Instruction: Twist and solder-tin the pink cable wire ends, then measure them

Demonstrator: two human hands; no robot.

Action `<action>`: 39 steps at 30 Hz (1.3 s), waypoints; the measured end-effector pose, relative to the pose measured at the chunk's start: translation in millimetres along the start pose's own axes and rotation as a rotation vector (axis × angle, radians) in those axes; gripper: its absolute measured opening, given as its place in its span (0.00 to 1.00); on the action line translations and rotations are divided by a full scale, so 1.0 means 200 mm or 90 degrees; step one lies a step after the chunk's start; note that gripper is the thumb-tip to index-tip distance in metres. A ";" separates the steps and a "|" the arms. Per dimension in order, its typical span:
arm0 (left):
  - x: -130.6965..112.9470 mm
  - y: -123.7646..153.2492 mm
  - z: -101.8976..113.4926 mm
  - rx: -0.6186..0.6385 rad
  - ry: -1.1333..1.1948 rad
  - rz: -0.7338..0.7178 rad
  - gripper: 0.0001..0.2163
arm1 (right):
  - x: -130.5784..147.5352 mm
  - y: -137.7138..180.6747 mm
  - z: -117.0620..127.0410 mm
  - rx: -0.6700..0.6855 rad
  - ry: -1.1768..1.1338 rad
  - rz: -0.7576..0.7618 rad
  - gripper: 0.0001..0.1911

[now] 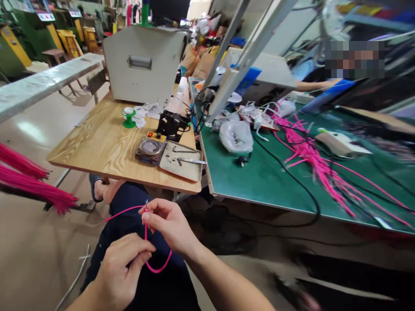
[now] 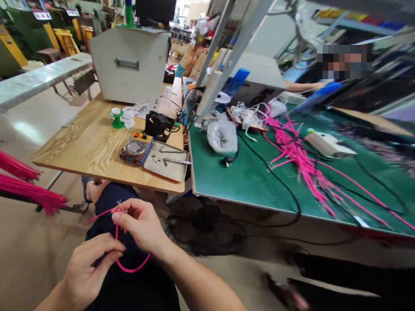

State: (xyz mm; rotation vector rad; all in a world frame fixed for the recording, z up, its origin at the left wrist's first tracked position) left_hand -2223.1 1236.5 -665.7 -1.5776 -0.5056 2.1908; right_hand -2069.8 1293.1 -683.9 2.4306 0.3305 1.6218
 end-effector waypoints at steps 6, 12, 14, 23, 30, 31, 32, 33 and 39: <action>0.07 0.02 0.05 -0.116 0.269 0.420 0.10 | -0.05 0.02 -0.12 0.088 -0.114 -0.037 0.14; 0.07 -0.10 0.02 -0.198 0.390 0.636 0.24 | -0.07 0.02 -0.11 0.060 -0.128 0.018 0.08; 0.06 -0.11 0.02 -0.209 0.369 0.654 0.26 | -0.06 0.01 -0.09 0.043 -0.113 0.035 0.08; 0.06 -0.11 0.01 -0.170 0.368 0.648 0.21 | -0.06 -0.01 -0.04 0.012 -0.111 0.025 0.10; 0.07 -0.09 0.01 -0.160 0.374 0.639 0.19 | -0.05 -0.01 -0.04 0.012 -0.116 0.022 0.10; 0.07 -0.09 0.01 -0.159 0.377 0.638 0.18 | -0.05 -0.01 -0.04 0.011 -0.114 0.021 0.10; 0.07 -0.09 0.01 -0.159 0.379 0.637 0.18 | -0.05 -0.01 -0.04 0.009 -0.112 0.021 0.10; 0.07 -0.09 0.01 -0.159 0.380 0.637 0.18 | -0.05 -0.01 -0.04 0.007 -0.109 0.021 0.10; 0.08 -0.09 0.01 -0.159 0.365 0.630 0.18 | -0.04 -0.01 -0.03 0.000 -0.100 0.039 0.10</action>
Point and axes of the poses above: each hand's wrist, its own y-axis away from the middle knuckle, its own z-axis out of the back of the hand, x = y × z, the point moved 3 cm from there along -y, towards the middle knuckle, and after that the axes turned 13 degrees about -x, right-handed, at the moved point
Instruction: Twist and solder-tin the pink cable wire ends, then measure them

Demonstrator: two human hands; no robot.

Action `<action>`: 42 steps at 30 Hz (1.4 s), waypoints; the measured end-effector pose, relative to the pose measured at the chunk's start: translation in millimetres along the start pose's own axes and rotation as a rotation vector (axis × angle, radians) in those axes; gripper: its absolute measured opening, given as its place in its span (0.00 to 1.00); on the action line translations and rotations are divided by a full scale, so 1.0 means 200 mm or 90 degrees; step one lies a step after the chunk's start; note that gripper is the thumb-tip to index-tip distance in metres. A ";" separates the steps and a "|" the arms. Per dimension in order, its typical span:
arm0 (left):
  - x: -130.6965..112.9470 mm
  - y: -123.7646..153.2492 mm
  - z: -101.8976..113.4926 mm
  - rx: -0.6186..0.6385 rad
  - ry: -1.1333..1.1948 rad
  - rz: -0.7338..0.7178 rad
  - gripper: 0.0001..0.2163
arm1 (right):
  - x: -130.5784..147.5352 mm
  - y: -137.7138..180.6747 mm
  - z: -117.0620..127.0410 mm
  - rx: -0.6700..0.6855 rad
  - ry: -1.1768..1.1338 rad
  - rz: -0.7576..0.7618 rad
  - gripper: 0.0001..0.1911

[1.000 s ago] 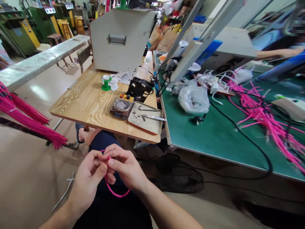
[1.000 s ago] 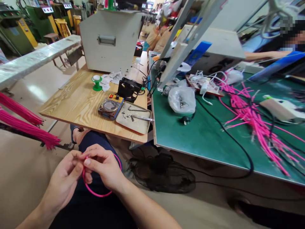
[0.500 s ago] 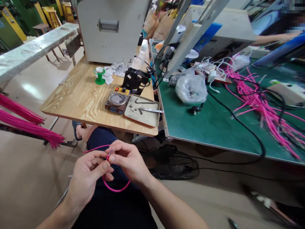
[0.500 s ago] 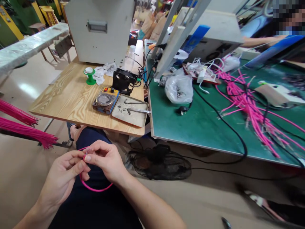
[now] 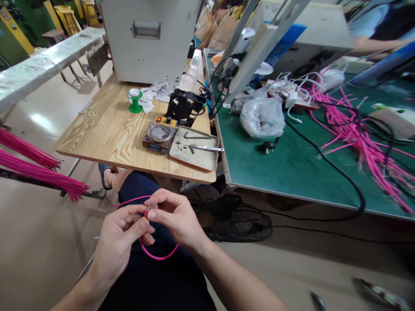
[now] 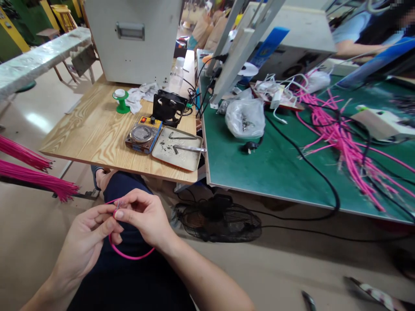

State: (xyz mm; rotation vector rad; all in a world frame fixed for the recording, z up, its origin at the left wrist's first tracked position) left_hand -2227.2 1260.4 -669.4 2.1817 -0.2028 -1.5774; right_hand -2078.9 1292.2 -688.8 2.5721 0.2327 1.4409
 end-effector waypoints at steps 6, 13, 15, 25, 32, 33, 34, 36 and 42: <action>0.03 -0.01 0.04 0.004 -0.050 -0.045 0.15 | 0.03 0.00 0.00 -0.001 0.017 0.019 0.13; 0.00 0.02 0.07 0.006 -0.241 -0.201 0.08 | 0.06 0.00 0.01 -0.002 0.082 0.067 0.12; -0.03 0.03 0.07 -0.005 -0.313 -0.291 0.07 | 0.06 0.00 0.01 -0.002 0.106 0.080 0.11; -0.05 -0.01 0.04 0.050 -0.222 -0.149 0.05 | -0.01 0.00 0.03 -0.026 0.038 0.005 0.16; -0.04 -0.01 0.03 -0.012 -0.033 0.012 0.14 | 0.04 0.08 0.04 -0.041 0.148 0.185 0.10; -0.04 -0.01 0.03 -0.015 -0.032 0.018 0.14 | 0.04 0.09 0.04 -0.039 0.170 0.197 0.07; -0.05 0.00 0.02 -0.017 -0.033 0.022 0.14 | 0.04 0.10 0.04 -0.037 0.187 0.208 0.06; -0.05 0.00 0.01 -0.018 -0.040 0.026 0.14 | 0.03 0.11 0.03 -0.038 0.206 0.230 0.04; -0.05 -0.01 0.01 -0.016 -0.054 0.031 0.14 | 0.02 0.11 0.03 -0.049 0.212 0.261 0.04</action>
Point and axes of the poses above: each hand's wrist, its own y-axis away from the middle knuckle, its own z-axis out of the back of the hand, x = y × z, the point moved 3 cm from there along -y, towards the middle knuckle, and after that the axes turned 13 degrees about -x, right-handed, at the moved point
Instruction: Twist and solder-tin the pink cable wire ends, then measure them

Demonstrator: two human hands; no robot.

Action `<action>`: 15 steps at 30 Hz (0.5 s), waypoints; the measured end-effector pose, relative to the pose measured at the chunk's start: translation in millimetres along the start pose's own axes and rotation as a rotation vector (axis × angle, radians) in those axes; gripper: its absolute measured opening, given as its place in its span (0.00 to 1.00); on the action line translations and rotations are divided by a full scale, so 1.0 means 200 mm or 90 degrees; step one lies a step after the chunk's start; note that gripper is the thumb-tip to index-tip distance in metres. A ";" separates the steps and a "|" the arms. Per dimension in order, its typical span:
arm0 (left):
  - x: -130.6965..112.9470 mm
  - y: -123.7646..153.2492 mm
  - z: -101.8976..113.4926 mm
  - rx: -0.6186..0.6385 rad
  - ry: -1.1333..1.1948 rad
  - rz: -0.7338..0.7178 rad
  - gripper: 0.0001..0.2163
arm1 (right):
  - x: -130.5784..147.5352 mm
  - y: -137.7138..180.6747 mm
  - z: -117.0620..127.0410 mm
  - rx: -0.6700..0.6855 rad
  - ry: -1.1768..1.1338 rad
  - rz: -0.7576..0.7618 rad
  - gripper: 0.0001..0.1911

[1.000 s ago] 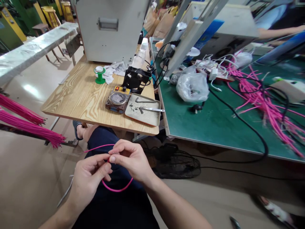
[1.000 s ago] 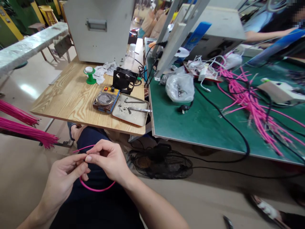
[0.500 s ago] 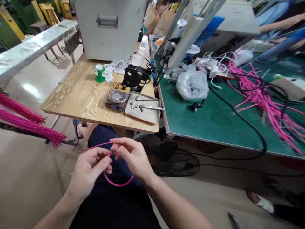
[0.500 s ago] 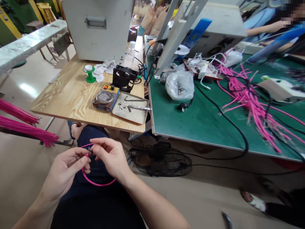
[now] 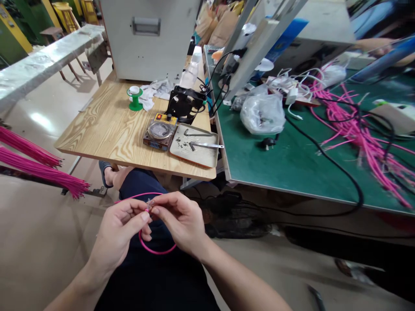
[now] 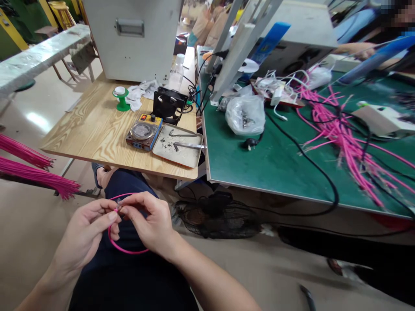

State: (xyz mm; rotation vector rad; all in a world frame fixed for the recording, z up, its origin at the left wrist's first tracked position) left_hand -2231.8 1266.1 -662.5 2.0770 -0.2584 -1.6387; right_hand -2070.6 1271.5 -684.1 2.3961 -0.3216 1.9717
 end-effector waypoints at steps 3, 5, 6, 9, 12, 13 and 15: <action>0.00 0.00 0.00 0.003 -0.004 0.001 0.15 | 0.00 0.00 0.00 -0.008 -0.011 -0.003 0.04; 0.01 0.00 0.01 0.007 -0.004 0.000 0.14 | 0.00 0.00 0.00 -0.013 -0.022 -0.010 0.04; 0.01 0.00 0.01 0.009 -0.004 -0.002 0.14 | -0.01 0.00 0.00 -0.015 -0.026 -0.011 0.04; 0.01 0.00 0.00 0.009 -0.010 -0.007 0.14 | -0.01 0.00 0.00 -0.019 -0.021 -0.001 0.05; 0.02 0.00 0.01 0.005 -0.036 -0.015 0.15 | 0.00 -0.02 0.02 0.002 0.030 0.034 0.04; 0.02 -0.01 0.02 0.000 -0.048 -0.020 0.16 | 0.01 -0.03 0.02 0.017 0.056 0.054 0.05; 0.03 -0.02 0.03 -0.013 -0.077 -0.035 0.18 | 0.03 -0.05 0.03 0.057 0.113 0.103 0.07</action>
Point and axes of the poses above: each hand's wrist, its own y-axis away from the middle knuckle, its own z-axis out of the back of the hand, x = y × z, the point moved 3 cm from there along -y, towards the middle knuckle, and after that the axes turned 13 degrees about -x, right-handed, at the moved point
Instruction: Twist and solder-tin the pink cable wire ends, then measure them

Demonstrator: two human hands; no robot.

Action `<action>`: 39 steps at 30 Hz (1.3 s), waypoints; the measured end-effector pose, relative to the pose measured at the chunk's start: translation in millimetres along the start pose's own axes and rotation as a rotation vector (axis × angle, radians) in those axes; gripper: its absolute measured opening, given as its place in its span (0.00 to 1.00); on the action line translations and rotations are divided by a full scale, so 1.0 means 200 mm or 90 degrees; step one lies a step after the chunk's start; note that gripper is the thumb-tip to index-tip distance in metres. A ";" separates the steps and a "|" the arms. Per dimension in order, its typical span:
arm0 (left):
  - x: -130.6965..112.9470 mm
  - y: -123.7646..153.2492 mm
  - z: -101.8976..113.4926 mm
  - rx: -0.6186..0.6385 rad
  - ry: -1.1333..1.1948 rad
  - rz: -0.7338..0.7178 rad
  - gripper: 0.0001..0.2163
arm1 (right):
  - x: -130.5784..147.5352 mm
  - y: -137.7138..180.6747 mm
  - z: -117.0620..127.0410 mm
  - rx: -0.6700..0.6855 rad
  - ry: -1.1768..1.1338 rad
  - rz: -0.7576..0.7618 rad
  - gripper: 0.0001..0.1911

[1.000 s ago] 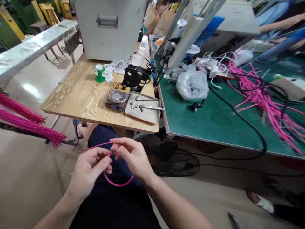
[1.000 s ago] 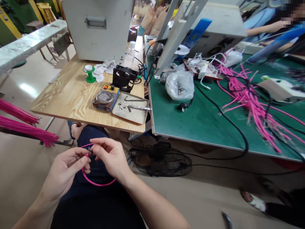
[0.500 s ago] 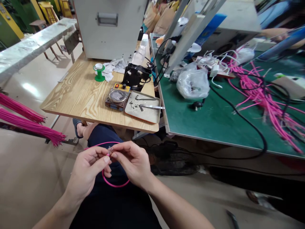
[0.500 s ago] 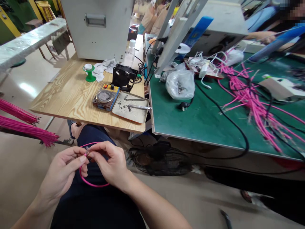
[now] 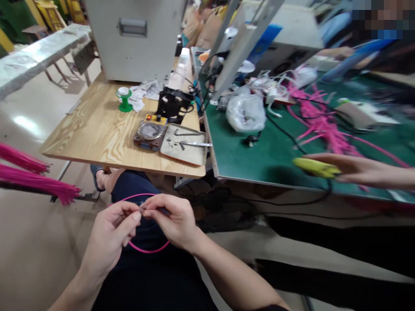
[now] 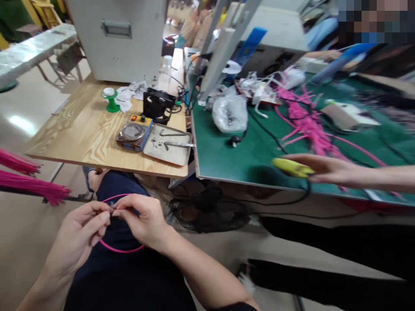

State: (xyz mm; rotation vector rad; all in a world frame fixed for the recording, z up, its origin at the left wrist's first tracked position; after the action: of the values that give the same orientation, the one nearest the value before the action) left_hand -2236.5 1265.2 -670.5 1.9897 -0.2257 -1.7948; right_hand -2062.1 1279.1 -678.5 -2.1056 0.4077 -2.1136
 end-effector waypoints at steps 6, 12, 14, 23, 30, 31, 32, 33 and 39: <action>0.07 -0.02 -0.02 0.012 -0.055 -0.002 0.22 | 0.01 0.01 0.04 0.043 0.080 0.068 0.09; 0.09 -0.06 0.01 -0.034 -0.030 -0.037 0.23 | -0.05 -0.12 0.40 -0.208 0.200 0.025 0.09; 0.09 -0.07 0.02 -0.016 -0.036 -0.045 0.23 | -0.03 -0.22 0.71 -0.316 0.364 0.069 0.09; 0.00 -0.03 -0.04 0.062 0.047 -0.013 0.20 | -0.14 -0.46 1.77 -0.181 0.733 -0.090 0.25; -0.02 -0.01 -0.06 0.048 0.094 0.005 0.21 | -0.06 -0.40 1.67 -0.250 0.777 -0.056 0.16; -0.02 -0.02 -0.06 0.050 0.093 0.005 0.21 | -0.03 -0.38 1.62 -0.274 0.774 -0.057 0.18; -0.02 -0.02 -0.06 0.052 0.089 0.006 0.21 | 0.00 -0.34 1.54 -0.280 0.756 -0.067 0.21; -0.02 -0.02 -0.07 0.052 0.083 0.006 0.20 | 0.04 -0.29 1.46 -0.319 0.712 -0.079 0.25; -0.01 0.00 -0.10 0.047 0.029 -0.032 0.17 | 0.13 0.03 0.63 0.012 0.289 -0.172 0.24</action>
State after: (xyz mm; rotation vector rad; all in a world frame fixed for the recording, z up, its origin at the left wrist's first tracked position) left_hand -2217.3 1270.8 -666.8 2.1020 -0.2341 -1.7941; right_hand -1937.4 1254.0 -655.6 -1.7377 0.1476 -2.7442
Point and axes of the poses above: each hand's wrist, its own y-axis away from the middle knuckle, its own z-axis out of the back of the hand, x = y × z, the point moved 3 cm from there along -y, towards the middle knuckle, and after that the axes turned 13 degrees about -x, right-handed, at the moved point
